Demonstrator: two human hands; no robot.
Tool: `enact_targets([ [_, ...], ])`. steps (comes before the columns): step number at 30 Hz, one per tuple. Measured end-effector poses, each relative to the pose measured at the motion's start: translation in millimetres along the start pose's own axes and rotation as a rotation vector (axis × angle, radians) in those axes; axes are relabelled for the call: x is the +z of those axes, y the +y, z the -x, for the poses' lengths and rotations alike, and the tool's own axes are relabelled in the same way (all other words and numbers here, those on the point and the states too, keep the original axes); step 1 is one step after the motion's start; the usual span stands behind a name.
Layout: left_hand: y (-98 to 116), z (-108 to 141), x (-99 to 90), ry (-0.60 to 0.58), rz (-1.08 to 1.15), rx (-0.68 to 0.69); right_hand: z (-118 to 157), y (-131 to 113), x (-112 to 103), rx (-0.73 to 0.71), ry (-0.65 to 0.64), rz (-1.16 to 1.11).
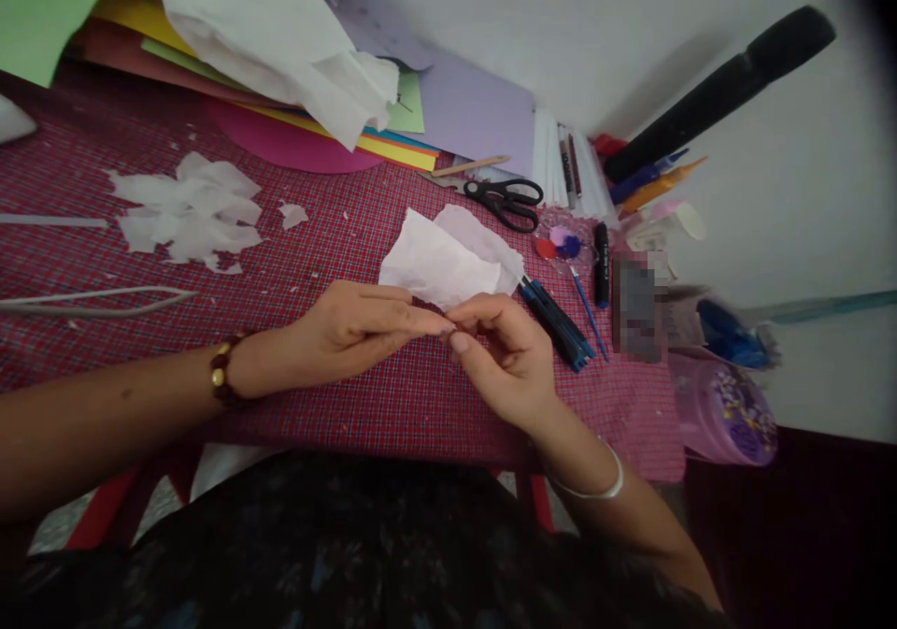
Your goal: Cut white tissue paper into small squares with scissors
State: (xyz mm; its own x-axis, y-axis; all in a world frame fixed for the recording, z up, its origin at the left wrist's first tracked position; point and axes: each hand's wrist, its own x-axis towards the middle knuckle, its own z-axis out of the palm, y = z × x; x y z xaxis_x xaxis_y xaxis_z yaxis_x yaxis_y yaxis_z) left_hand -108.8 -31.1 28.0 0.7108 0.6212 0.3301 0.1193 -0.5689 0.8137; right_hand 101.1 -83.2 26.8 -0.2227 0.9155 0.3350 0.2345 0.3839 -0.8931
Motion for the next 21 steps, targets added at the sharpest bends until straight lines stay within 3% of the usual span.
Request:
enact_targets([
  [6,4.8,-0.9,5.5,0.062,0.212,-0.206,-3.0,0.1,-2.0,0.006,0.001,0.055],
  [11,10.6,-4.3,-1.1,-0.068,0.299,-0.369,-5.3,-1.5,-4.9,0.039,-0.138,0.036],
  [18,10.5,-3.3,2.0,-0.057,0.311,-0.361,-1.2,2.2,-6.4,0.085,-0.145,0.027],
  [21,7.0,-1.4,4.2,-0.012,0.231,-0.219,-1.2,3.0,-5.8,0.103,-0.116,-0.032],
])
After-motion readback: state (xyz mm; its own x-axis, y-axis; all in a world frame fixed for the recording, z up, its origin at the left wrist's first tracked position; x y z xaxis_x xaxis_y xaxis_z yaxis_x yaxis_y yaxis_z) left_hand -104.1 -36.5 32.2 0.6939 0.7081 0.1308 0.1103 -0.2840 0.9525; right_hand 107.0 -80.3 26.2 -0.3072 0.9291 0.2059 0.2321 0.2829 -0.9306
